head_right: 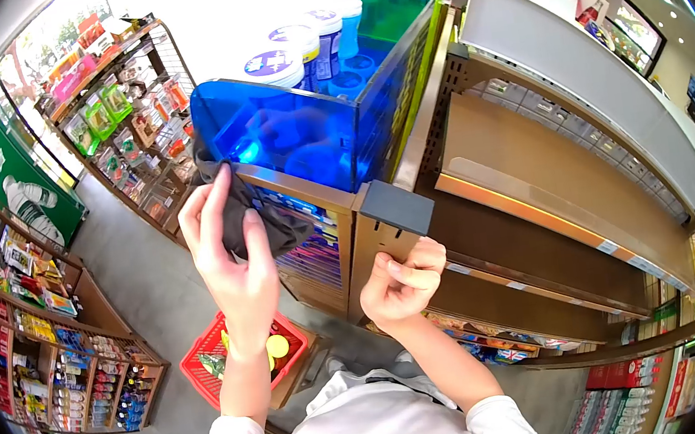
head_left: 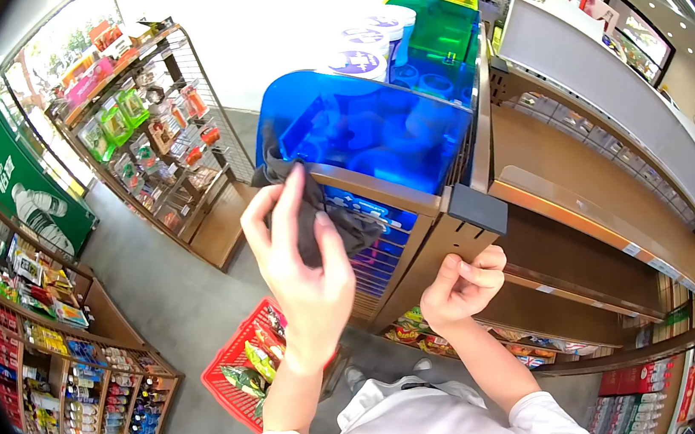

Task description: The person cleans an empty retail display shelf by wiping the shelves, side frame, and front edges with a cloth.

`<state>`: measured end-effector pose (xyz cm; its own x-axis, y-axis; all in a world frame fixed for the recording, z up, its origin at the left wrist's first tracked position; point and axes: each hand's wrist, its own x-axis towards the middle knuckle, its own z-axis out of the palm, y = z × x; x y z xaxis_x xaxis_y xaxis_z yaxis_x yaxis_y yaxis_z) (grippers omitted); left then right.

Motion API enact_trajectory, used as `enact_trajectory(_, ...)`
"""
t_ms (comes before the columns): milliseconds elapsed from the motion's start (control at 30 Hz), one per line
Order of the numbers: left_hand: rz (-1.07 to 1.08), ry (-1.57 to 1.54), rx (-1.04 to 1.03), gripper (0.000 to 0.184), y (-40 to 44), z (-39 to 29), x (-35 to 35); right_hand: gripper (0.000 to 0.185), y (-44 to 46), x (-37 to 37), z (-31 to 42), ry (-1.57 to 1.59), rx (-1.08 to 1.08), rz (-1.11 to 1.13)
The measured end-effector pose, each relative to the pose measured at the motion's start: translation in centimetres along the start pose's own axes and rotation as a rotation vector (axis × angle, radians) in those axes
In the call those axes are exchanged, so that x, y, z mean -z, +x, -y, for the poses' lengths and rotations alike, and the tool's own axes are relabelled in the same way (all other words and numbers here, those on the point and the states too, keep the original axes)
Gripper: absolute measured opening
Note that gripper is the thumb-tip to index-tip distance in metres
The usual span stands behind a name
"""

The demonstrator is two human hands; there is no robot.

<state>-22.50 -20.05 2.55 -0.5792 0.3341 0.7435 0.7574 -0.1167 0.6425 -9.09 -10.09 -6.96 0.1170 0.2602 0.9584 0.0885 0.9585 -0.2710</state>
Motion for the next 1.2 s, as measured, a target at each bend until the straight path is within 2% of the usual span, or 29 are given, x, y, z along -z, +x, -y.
enact_trajectory(167,0.117,-0.041,-0.240,0.043,-2.0,-1.5,-1.3,0.031,-0.2,0.1,0.1,0.062,-0.061,-0.019)
enact_trajectory(233,0.110,0.007,-0.381,0.051,-2.2,-2.0,-1.9,0.031,-0.1,0.2,0.3,0.254,-0.177,-0.001)
enact_trajectory(300,0.124,0.016,-0.412,0.054,-2.8,-2.0,-2.2,0.032,0.6,0.8,0.4,0.312,-0.210,0.005)
enact_trajectory(367,0.122,0.032,-0.417,0.055,-3.5,-1.6,-2.2,0.031,1.3,1.7,0.6,0.367,-0.335,0.122)
enact_trajectory(433,0.157,0.020,-0.391,0.061,-4.6,-0.6,-2.3,0.030,2.7,1.9,1.0,0.380,-0.356,0.122)
enact_trajectory(500,0.156,0.032,-0.390,0.061,-4.5,-0.6,-2.4,0.028,3.5,2.4,1.3,0.400,-0.431,0.245)
enact_trajectory(567,0.133,0.016,-0.376,0.061,-4.3,-1.0,-2.3,0.026,4.0,2.5,1.5,0.400,-0.401,0.235)
enact_trajectory(633,0.085,0.028,-0.399,0.060,-3.7,-1.6,-2.2,0.025,4.3,2.9,2.1,0.320,-0.503,0.300)
enact_trajectory(900,0.077,0.015,-0.288,0.051,-5.0,-2.3,-2.0,0.021,5.9,3.6,2.6,0.277,-0.492,0.402)
enact_trajectory(1033,0.132,0.086,-0.429,0.052,-4.4,-5.2,-2.6,0.017,6.4,4.3,2.3,0.299,-0.502,0.526)
enact_trajectory(1067,0.121,0.128,-0.432,0.054,-4.9,-4.9,-2.9,0.017,6.7,4.6,2.1,0.304,-0.506,0.524)
enact_trajectory(1133,0.116,0.148,-0.436,0.052,-5.3,-4.7,-2.9,0.017,7.2,5.1,1.7,0.397,-0.599,0.653)
enact_trajectory(1200,0.111,0.173,-0.436,0.052,-5.7,-4.4,-2.9,0.017,7.4,5.3,1.3,0.428,-0.588,0.678)
